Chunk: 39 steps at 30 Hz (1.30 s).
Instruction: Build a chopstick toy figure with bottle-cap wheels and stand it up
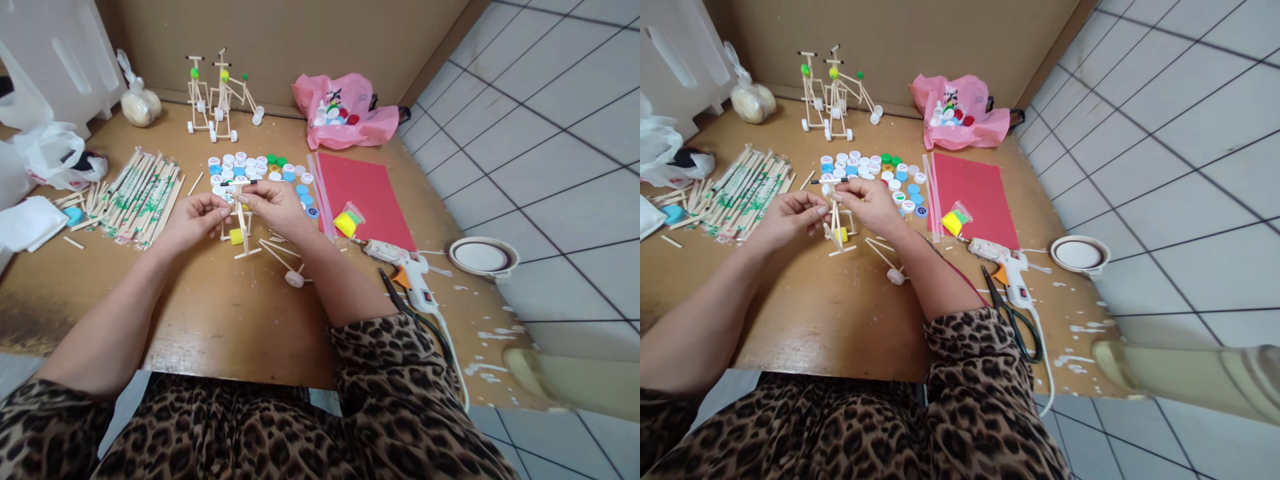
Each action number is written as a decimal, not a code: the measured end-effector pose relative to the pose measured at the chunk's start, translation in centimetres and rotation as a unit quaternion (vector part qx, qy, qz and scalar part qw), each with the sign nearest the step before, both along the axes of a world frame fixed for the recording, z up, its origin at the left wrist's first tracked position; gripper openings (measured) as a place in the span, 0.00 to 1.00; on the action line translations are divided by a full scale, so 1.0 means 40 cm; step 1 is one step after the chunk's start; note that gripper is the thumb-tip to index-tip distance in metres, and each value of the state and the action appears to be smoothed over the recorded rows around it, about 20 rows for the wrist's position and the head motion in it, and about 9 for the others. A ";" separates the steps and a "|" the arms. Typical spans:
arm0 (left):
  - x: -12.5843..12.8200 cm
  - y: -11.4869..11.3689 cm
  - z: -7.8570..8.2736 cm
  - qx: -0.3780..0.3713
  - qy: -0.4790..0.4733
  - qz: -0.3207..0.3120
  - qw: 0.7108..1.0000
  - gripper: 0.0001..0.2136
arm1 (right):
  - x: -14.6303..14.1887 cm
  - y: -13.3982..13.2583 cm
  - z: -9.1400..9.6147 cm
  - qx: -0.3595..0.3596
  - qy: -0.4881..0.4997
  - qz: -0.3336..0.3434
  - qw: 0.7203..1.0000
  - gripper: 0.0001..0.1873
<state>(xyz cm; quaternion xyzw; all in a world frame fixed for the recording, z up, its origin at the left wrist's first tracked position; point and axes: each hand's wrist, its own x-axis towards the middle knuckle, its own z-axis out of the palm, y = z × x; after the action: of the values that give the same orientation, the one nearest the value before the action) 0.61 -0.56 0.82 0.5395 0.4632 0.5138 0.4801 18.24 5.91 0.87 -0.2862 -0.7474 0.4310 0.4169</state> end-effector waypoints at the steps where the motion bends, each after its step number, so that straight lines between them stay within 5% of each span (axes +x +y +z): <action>1: 0.000 0.000 -0.001 0.003 -0.001 -0.001 1.000 0.13 | 0.000 0.000 0.000 0.003 -0.001 0.000 1.000 0.14; 39: -0.004 0.002 -0.005 0.007 0.014 0.001 1.000 0.11 | 0.001 0.000 -0.002 0.003 -0.014 0.001 1.000 0.10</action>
<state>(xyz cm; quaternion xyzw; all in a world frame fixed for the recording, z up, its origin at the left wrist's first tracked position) 0.46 -0.50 0.62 0.5494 0.4671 0.5097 0.4692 18.29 5.90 0.79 -0.2898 -0.7548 0.4249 0.4072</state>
